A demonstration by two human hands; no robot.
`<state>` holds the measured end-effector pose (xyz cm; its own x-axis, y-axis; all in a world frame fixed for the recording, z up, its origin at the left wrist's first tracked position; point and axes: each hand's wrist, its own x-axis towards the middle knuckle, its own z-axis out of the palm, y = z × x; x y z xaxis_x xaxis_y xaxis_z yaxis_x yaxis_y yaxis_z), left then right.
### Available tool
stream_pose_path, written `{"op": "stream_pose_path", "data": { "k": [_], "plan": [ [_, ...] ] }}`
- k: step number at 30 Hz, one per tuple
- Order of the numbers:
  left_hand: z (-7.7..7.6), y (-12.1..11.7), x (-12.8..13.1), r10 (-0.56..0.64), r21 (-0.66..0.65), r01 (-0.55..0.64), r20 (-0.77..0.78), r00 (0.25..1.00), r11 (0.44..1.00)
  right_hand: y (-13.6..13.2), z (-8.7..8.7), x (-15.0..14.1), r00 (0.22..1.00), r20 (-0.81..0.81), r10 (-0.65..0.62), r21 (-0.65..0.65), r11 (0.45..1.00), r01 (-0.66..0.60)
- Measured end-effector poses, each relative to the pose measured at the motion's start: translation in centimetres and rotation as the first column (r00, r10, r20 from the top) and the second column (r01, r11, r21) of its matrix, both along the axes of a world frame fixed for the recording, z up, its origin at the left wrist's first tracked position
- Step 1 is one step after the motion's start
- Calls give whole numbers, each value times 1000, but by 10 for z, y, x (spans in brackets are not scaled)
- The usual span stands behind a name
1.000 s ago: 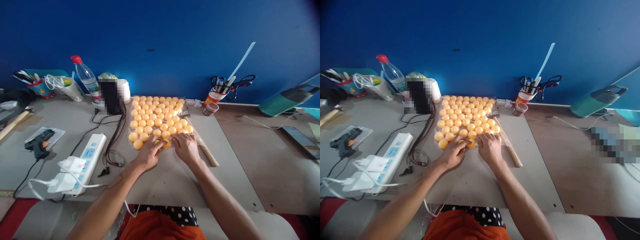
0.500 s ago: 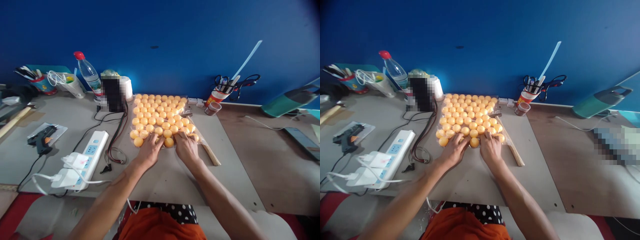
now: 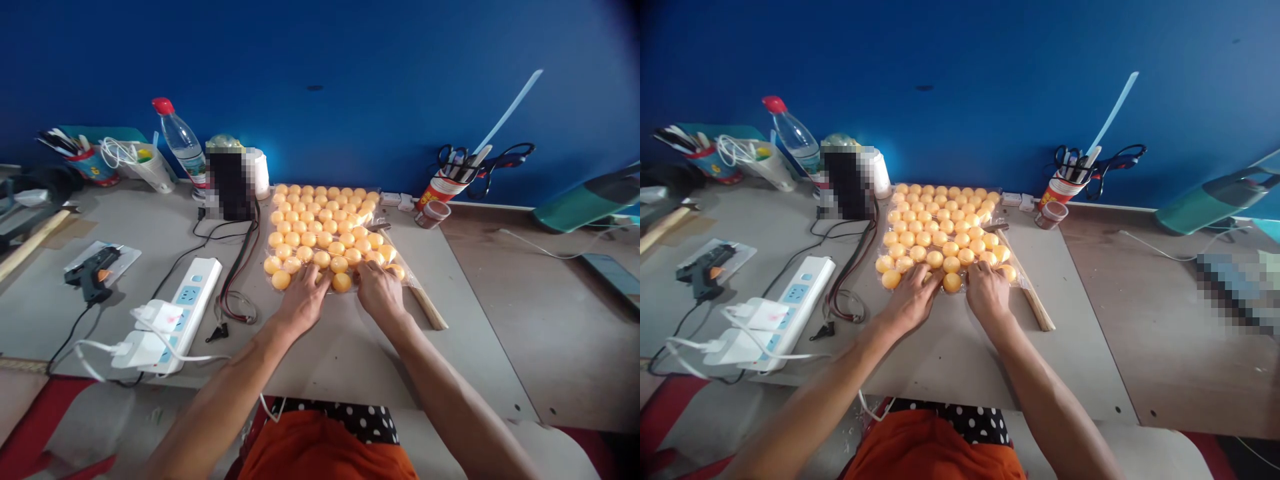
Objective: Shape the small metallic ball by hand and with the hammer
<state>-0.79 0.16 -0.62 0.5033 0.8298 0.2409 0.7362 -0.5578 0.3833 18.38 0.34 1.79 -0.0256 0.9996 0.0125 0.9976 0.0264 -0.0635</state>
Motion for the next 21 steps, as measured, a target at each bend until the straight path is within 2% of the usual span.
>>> {"op": "stream_pose_path", "data": {
  "k": [3, 5, 8, 10, 11, 12, 14, 15, 17, 19, 21],
  "plan": [
    [-1, 0, 0, -5, -4, 5, 6, 1000, 1000, -2, -3, 3, 996, -86, 33, 89, 996, -26],
    [-1, 1, 1, -18, -18, 20, 77, 997, 1000, -4, -6, 4, 979, -201, 47, 166, 986, -13],
    [2, 2, 2, -14, -101, 52, 346, 938, 994, -6, -8, 4, 896, -436, 86, 253, 967, 31],
    [8, 3, 3, 81, -240, 70, 565, 821, 968, -6, -6, 3, 792, -603, 93, 258, 962, 83],
    [12, 3, 3, 164, -351, 102, 651, 741, 931, -7, -5, 3, 726, -682, 85, 241, 964, 114],
    [16, 4, 3, 265, -469, 172, 723, 638, 866, -8, -3, 3, 653, -754, 68, 212, 967, 144],
    [24, 5, 2, 470, -623, 392, 776, 421, 677, -9, 1, 4, 489, -872, 35, 138, 975, 177],
    [27, 6, 1, 543, -641, 489, 765, 346, 592, -10, 3, 5, 400, -916, 24, 102, 979, 175],
    [33, 7, -1, 621, -623, 623, 738, 265, 474, -10, 6, 5, 227, -974, 6, 43, 986, 159],
    [35, 8, -4, 657, -590, 688, 723, 216, 423, -10, 7, 4, 84, -996, -10, 3, 989, 145],
    [34, 9, -5, 663, -571, 712, 722, 199, 408, -9, 7, 2, -23, -999, -29, -32, 989, 147]
  ]
}}
